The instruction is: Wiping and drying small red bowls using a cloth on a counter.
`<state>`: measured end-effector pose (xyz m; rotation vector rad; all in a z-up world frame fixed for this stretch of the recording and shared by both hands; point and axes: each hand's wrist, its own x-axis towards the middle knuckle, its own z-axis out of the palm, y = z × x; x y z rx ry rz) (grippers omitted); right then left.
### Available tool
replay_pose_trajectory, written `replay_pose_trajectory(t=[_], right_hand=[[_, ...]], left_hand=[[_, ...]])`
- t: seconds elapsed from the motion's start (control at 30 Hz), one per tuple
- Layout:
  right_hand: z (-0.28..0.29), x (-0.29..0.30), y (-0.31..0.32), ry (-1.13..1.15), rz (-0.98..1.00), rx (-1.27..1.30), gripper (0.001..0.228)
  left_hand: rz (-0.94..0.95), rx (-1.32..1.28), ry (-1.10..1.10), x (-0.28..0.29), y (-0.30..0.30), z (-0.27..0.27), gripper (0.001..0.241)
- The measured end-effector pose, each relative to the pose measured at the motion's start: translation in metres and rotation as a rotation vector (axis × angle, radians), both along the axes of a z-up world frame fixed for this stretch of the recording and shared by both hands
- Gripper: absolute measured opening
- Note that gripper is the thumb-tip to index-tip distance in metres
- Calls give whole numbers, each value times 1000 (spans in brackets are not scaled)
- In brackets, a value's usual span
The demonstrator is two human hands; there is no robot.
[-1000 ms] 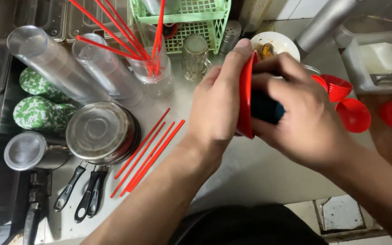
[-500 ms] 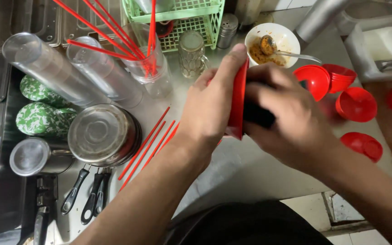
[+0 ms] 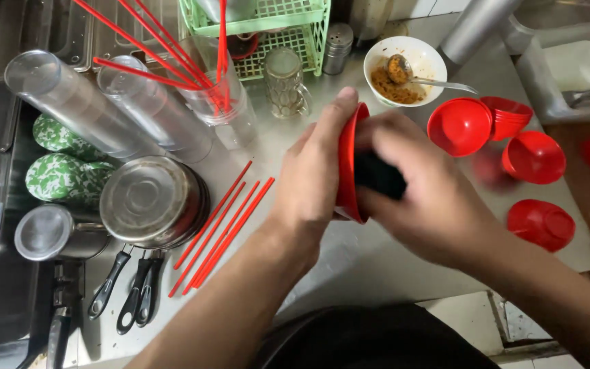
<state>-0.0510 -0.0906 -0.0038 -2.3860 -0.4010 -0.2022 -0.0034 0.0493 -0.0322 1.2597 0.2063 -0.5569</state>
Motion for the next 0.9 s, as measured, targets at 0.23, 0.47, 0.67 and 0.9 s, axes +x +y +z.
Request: replay_pose_trajectory(t=[0.23,0.47,0.67,0.9], right_hand=[[2,-16,-6,149,-85,205,40],[6,-15,-50,-239,277,-314,48],[16,-16,-75,110,118,121,39],[19,-21,-119,-186,300,-34,47]], left_hand=[[114,2,-243,-15,-20,-16,66],[41,-98,165,-27,-34,29,62],[257,74,-155,-32,-82,-2,69],[267,-186,-22,-55,-104,32,70]])
